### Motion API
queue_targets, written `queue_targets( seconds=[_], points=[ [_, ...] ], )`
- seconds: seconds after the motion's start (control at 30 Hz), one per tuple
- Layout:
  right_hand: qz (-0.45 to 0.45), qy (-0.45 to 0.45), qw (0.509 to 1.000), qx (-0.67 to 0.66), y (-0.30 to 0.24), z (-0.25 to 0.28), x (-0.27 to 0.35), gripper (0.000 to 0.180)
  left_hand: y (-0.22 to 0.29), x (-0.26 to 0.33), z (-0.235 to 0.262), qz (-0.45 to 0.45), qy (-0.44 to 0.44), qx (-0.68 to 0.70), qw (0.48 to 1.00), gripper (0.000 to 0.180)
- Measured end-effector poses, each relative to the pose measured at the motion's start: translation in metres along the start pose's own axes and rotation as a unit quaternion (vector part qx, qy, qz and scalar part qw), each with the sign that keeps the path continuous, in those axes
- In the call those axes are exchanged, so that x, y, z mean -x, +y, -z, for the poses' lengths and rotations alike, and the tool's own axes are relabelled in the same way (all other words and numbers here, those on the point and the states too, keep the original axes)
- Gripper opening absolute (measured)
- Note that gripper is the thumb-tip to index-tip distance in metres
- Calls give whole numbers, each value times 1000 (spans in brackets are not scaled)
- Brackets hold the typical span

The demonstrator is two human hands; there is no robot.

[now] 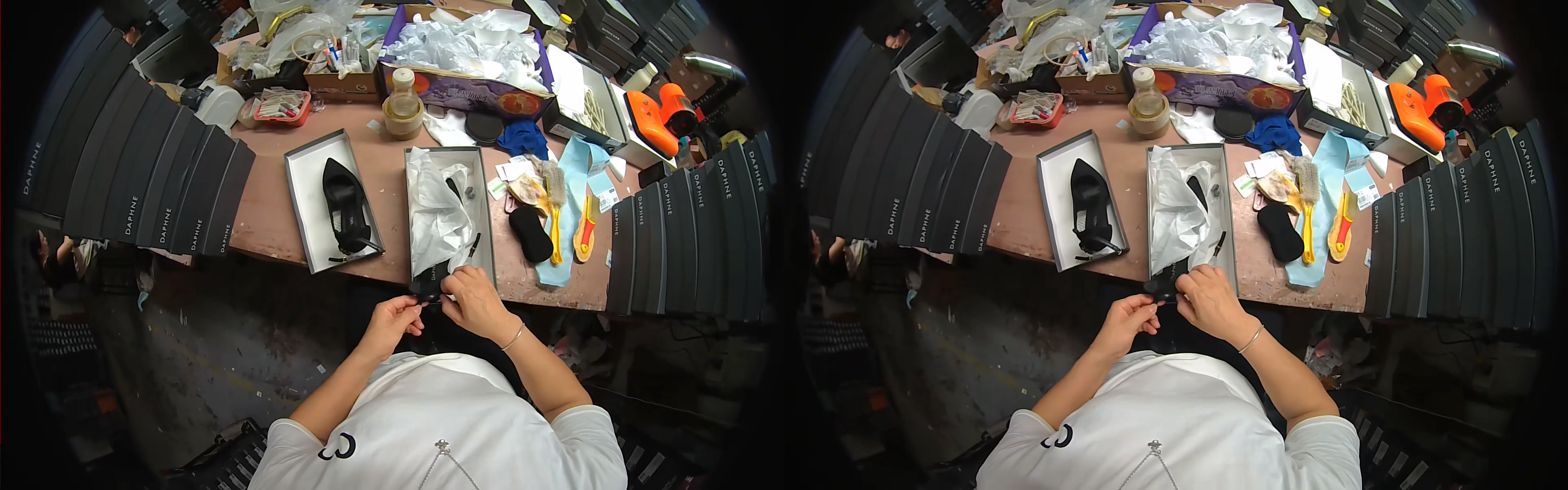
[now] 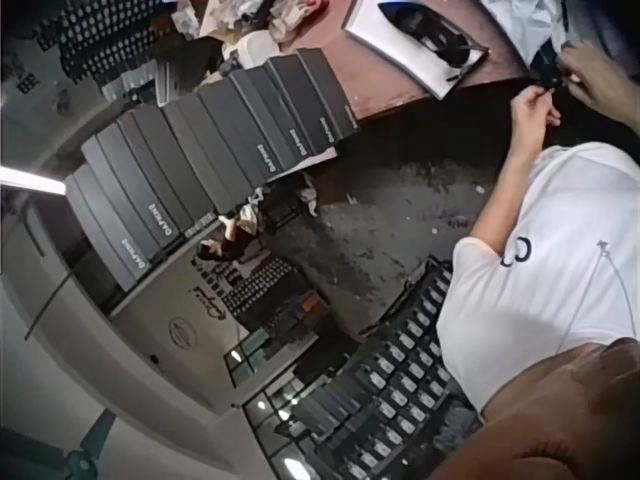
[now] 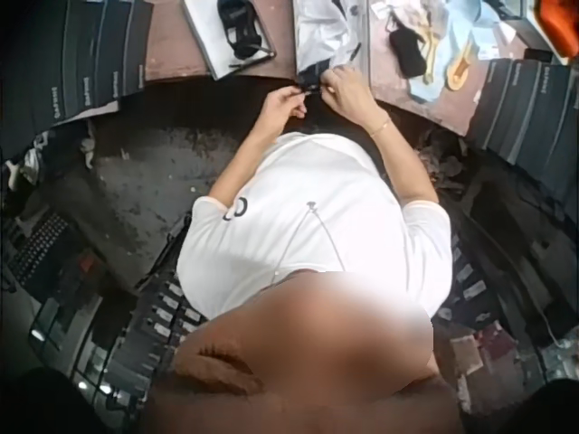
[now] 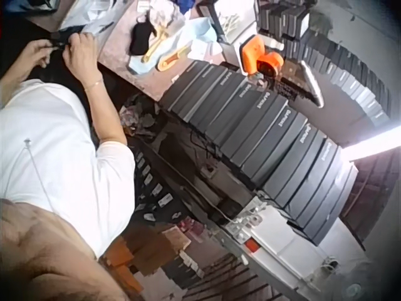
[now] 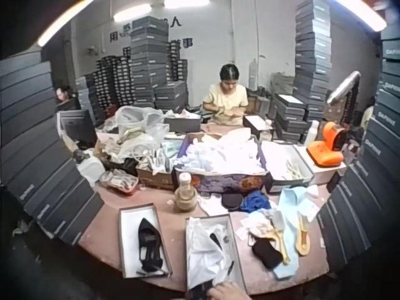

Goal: Inspecting, cleaning, and packing a pair of shoes into a product box.

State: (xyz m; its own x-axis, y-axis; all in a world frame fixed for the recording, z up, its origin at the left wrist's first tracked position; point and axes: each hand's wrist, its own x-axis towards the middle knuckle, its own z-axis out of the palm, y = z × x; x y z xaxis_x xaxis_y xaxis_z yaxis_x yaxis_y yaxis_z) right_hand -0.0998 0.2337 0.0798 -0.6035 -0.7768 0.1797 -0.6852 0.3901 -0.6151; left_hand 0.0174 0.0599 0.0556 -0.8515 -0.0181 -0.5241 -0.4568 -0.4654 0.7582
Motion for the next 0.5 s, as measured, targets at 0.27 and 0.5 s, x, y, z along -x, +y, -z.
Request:
queue_targets(
  seconds=[0.27, 0.5],
  points=[
    [70, -6, 997, -8, -6, 11, 9, 16, 31, -7, -4, 111, -77, 26, 990, 21],
    [-334, -211, 742, -542, 0, 7, 11, 36, 21, -23, 14, 239, -98, 179, 949, 12]
  ],
)
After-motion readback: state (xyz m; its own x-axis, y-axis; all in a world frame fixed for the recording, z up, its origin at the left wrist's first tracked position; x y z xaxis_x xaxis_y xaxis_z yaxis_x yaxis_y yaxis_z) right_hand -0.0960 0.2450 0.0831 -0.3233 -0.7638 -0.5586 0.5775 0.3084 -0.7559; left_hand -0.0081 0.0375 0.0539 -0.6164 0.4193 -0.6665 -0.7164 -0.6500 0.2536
